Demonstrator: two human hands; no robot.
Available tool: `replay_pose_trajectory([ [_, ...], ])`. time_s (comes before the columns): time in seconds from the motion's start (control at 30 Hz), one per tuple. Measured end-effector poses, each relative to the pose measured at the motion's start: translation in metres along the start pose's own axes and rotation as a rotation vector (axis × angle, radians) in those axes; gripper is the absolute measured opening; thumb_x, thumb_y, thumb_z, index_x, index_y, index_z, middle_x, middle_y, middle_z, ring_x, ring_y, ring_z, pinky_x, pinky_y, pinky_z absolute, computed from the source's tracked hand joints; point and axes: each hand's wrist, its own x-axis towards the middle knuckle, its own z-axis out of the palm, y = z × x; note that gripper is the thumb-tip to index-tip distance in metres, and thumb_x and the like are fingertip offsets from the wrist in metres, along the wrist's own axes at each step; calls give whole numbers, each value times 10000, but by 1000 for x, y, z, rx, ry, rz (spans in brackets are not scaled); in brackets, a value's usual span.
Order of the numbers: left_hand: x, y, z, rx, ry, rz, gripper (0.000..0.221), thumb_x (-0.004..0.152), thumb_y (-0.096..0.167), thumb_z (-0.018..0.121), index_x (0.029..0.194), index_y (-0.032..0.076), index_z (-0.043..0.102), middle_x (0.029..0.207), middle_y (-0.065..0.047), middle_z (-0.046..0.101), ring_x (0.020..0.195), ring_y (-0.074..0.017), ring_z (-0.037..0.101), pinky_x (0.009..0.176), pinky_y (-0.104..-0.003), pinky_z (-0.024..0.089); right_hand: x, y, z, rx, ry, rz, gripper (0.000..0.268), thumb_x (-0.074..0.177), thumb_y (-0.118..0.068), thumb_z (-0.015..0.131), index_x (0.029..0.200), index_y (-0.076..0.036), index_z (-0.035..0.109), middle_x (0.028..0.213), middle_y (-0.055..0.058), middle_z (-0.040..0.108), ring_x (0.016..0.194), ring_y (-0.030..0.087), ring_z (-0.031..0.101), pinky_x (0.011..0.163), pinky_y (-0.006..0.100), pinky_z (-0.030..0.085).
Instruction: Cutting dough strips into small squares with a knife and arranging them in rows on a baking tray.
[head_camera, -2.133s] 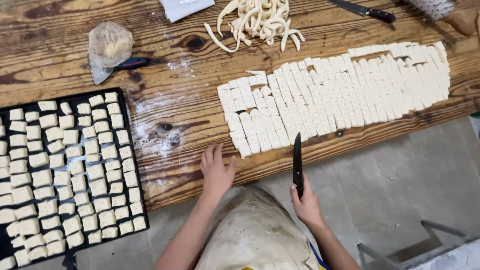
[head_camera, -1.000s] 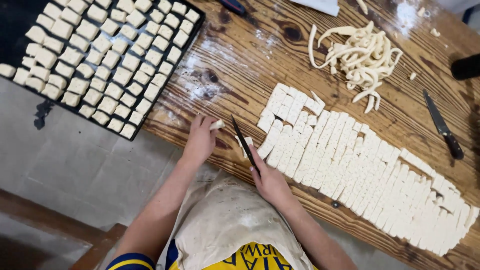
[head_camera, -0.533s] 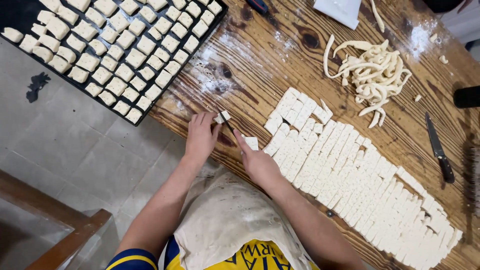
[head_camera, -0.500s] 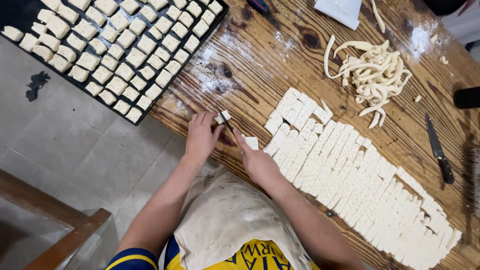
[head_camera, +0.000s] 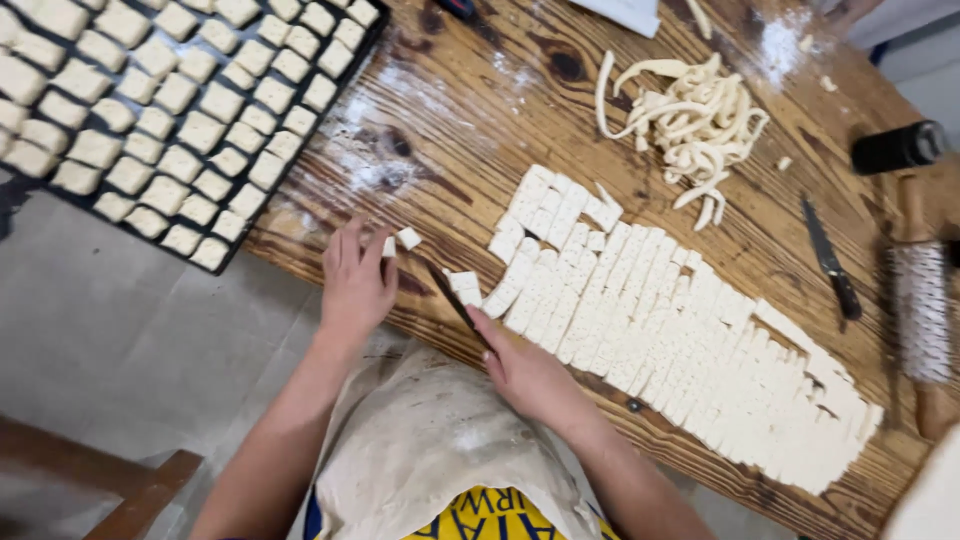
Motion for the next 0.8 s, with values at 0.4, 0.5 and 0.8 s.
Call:
replay_pose_trajectory([
  [0.4, 51, 111, 69, -43, -538, 138, 689, 1026, 423, 501, 1492, -75, 409, 1487, -241, 429, 1368, -386, 407, 1162, -519, 345, -53, 79, 38, 307, 335, 386, 709, 1000, -324, 453, 1632, -375, 134, 1556, 5, 536, 1014, 301, 748, 866, 342, 508],
  [0.5, 65, 131, 79, -140, -699, 10, 712, 1025, 374, 511, 1490, -137, 339, 1488, -270, 364, 1400, -411, 346, 1150, -542, 360, -64, 76, 45, 413, 375, 519, 738, 1022, -265, 473, 1664, -379, 128, 866, 69, 698, 622, 180, 515, 668, 284, 417],
  [0.8, 62, 118, 58, -64, -791, 166, 774, 992, 247, 578, 1566, -107, 198, 1542, -348, 320, 1404, -478, 345, 1170, -558, 329, -73, 109, 76, 575, 585, 387, 766, 995, -273, 510, 1636, -282, 91, 1693, 57, 229, 1520, 265, 345, 1194, 376, 302],
])
